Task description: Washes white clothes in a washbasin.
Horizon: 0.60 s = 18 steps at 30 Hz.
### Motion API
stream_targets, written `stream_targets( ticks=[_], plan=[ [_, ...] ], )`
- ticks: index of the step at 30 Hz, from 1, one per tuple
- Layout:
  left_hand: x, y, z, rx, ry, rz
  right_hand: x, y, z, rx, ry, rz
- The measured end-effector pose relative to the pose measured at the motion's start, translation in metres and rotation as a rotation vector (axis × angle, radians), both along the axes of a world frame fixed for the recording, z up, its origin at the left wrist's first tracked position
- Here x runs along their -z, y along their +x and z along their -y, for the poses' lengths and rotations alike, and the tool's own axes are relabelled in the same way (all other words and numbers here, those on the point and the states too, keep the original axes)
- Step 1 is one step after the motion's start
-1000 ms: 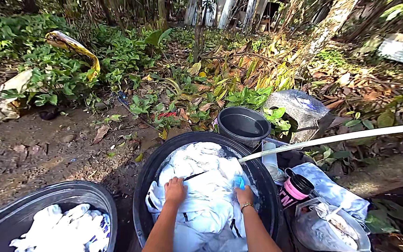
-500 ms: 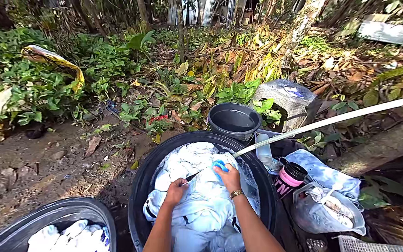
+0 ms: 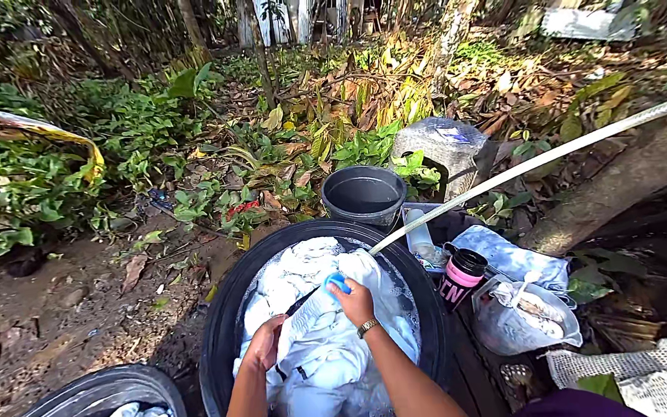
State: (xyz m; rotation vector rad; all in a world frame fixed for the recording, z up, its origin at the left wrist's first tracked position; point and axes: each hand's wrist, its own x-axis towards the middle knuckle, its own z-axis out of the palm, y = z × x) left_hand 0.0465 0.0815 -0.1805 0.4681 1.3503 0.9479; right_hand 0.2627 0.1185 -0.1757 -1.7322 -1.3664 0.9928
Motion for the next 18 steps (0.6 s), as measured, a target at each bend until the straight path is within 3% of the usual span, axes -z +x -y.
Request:
stream_targets(
  ticks=[2, 5, 8, 11, 14, 18],
  plan=[
    [0.0, 0.004, -0.004, 0.042, -0.067, -0.092, -0.029, -0.006, -0.004, 0.108, -0.061, -0.015],
    [-0.01, 0.016, -0.008, 0.165, -0.126, -0.112, -0.056, -0.021, 0.0, -0.144, -0.341, 0.143],
    [-0.022, 0.021, -0.011, 0.228, -0.132, 0.054, -0.045, -0.044, 0.016, -0.3, -0.484, 0.187],
    [-0.016, 0.022, -0.007, 0.234, -0.184, 0.106, -0.041, -0.061, 0.028, -0.333, -0.432, 0.212],
    [0.001, 0.023, -0.006, 0.076, -0.171, 0.101, -0.055, -0.072, 0.04, -0.472, -0.301, 0.307],
    [-0.003, 0.029, -0.006, -0.1, -0.187, 0.114, -0.071, -0.079, 0.049, -0.561, -0.176, 0.361]
  ],
)
